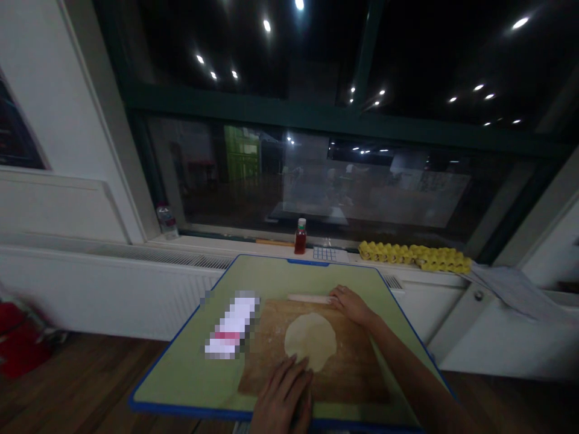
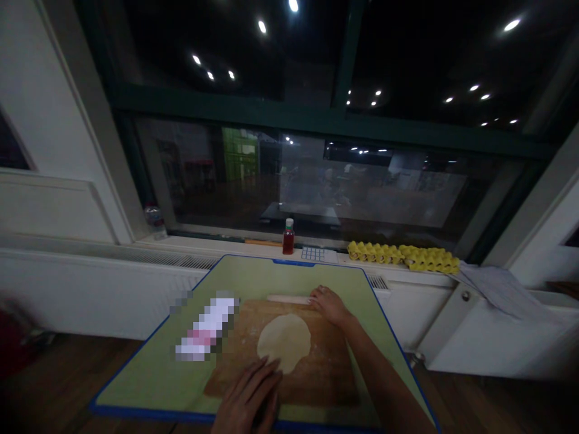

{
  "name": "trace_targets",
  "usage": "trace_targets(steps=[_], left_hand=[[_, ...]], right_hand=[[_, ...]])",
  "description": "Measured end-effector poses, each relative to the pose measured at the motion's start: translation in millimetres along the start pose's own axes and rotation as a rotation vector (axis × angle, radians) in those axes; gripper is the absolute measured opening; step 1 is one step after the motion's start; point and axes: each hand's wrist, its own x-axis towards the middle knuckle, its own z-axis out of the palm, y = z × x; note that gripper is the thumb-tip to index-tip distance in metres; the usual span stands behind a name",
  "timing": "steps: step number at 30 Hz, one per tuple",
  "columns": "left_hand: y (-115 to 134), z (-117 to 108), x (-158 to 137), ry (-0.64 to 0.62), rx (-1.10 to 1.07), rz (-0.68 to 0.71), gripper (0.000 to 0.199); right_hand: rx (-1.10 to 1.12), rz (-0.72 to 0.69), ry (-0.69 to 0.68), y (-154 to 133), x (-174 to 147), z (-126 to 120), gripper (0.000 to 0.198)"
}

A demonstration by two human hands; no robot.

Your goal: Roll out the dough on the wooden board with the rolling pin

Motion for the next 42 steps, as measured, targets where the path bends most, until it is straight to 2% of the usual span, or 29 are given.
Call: trace_targets(steps=[5,9,13,17,21,24,27,30,34,39,42], left_hand=[[-5,1,-6,0.047,-0.044,0.017,0.031],[-9,3,-7,0.052,-0.122,0.012,0.031],[-3,8,-1,0.0,-0.153,-0.035,0.03],[7,9,9,-0.019,-0.174,-0.102,0.03],[0,-1,29,0.044,-0.051,-0.12,0.032],[-18,-6,51,-0.018,0.061,-0.142,0.043],[-33,2,70,-0.075,0.136,-0.147,0.048],[-37,15,78,-0.079,0.203,-0.222,0.05],[-31,20,70,-0.076,0.207,-0.261,0.047],[-23,12,39,-0.01,0.219,-0.145,0.047],[-23,9,29,0.028,0.247,-0.092,0.05]], right_hand=[[-0.053,0.012,-0.009,1,-6,-6,0.025],[-0.114,0.084,0.044,-8,-13,-15,0.028],[-0.124,0.179,0.119,-30,-33,-19,0.029],[-0.104,0.102,0.12,-58,-64,-15,0.026],[-0.167,0.021,0.017,-81,-89,-11,0.027],[-0.165,0.033,-0.011,-90,-97,-11,0.027],[-0.096,0.021,0.008,-93,-97,-14,0.029],[-0.054,0.062,0.088,-92,-89,-13,0.04],[-0.116,0.209,0.155,-93,-82,3,0.045],[-0.197,0.174,0.289,-101,-105,29,0.044],[-0.177,0.171,0.339,-105,-116,34,0.046]])
